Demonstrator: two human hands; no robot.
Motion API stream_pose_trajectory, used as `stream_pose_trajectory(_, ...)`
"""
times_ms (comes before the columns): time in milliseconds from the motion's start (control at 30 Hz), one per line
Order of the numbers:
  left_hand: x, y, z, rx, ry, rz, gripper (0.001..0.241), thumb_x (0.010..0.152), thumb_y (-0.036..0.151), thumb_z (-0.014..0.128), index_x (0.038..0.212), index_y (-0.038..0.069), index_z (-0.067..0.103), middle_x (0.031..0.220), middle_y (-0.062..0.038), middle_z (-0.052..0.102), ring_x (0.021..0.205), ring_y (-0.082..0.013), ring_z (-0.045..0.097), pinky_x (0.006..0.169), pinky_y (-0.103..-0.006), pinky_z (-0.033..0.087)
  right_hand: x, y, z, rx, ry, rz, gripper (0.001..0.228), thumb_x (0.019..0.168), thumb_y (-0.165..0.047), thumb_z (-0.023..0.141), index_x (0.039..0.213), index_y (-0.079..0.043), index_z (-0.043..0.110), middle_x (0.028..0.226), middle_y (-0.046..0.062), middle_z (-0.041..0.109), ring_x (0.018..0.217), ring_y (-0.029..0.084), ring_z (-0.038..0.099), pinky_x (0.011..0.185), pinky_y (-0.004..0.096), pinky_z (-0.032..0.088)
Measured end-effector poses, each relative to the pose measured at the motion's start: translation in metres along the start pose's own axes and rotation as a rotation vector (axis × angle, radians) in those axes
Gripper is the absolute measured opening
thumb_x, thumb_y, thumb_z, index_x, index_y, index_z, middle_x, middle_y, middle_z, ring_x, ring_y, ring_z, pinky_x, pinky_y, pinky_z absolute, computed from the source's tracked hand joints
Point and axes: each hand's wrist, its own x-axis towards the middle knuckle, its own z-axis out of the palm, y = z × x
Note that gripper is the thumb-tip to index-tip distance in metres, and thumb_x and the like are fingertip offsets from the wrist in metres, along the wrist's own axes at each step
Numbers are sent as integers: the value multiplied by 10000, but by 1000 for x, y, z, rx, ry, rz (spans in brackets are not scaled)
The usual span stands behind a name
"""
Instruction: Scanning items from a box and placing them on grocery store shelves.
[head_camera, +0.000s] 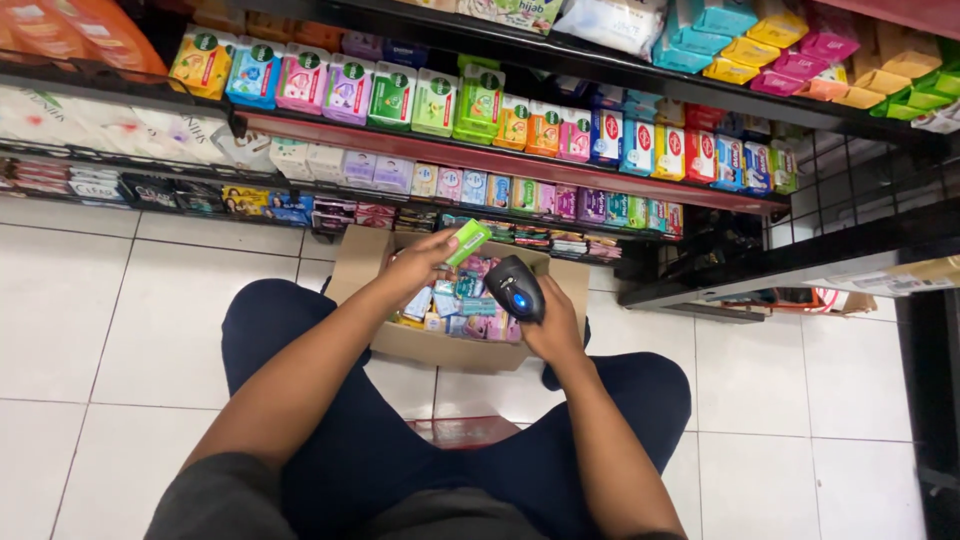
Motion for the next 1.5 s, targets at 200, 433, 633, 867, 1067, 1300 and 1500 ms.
stream_pose_trajectory(200,3,-7,-3,-6,-1,18,553,1024,346,530,1533,136,474,1386,-41,636,1153,-144,609,871,-328,525,-1,-2,-1,45,10,9,356,705,36,612,1057,-16,617,979,185,627,928,432,618,824,420,512)
stream_pose_trajectory(433,-6,3,1,-2,12,7,553,1019,337,533,1536,153,465,1390,-40,640,1167,-149,618,896,-331,529,1,-3,-1,62,14,-1,374,694,39,617,1064,-20,617,978,181,627,928,428,621,830,417,513)
stream_pose_trajectory(633,-8,6,2,-45,-8,-8,562,1005,327,550,1529,149,452,1404,-54,632,1221,-199,635,936,-359,538,0,-1,0,56,14,-16,404,676,46,624,1074,-21,610,998,183,629,957,442,615,841,427,511)
stream_pose_trajectory(867,-7,5,3,-64,-17,8,577,1002,315,563,1538,146,433,1428,-58,601,1255,-188,609,964,-388,539,0,-3,-2,40,6,-1,395,658,44,629,1047,-18,605,969,182,612,931,442,607,814,428,503)
stream_pose_trajectory(1067,-11,9,11,23,46,76,626,917,219,702,1475,108,439,1319,-106,628,1180,-226,656,953,-396,569,-3,11,1,73,-69,-35,395,666,52,643,1056,-6,617,1000,175,621,952,409,626,830,392,516)
stream_pose_trajectory(1300,-7,-7,15,7,92,94,635,816,247,815,1354,17,570,1130,-86,686,974,-199,725,878,-378,603,-7,11,14,267,-364,-48,673,645,127,642,1286,-73,672,1568,162,443,1219,333,661,1040,355,499)
stream_pose_trajectory(1500,15,-47,1,219,-85,94,595,952,359,804,1344,-77,705,1220,-183,748,1027,-194,688,941,-382,555,-11,28,24,137,-372,5,770,687,85,662,1422,-133,590,1548,188,451,1436,404,474,1140,422,421)
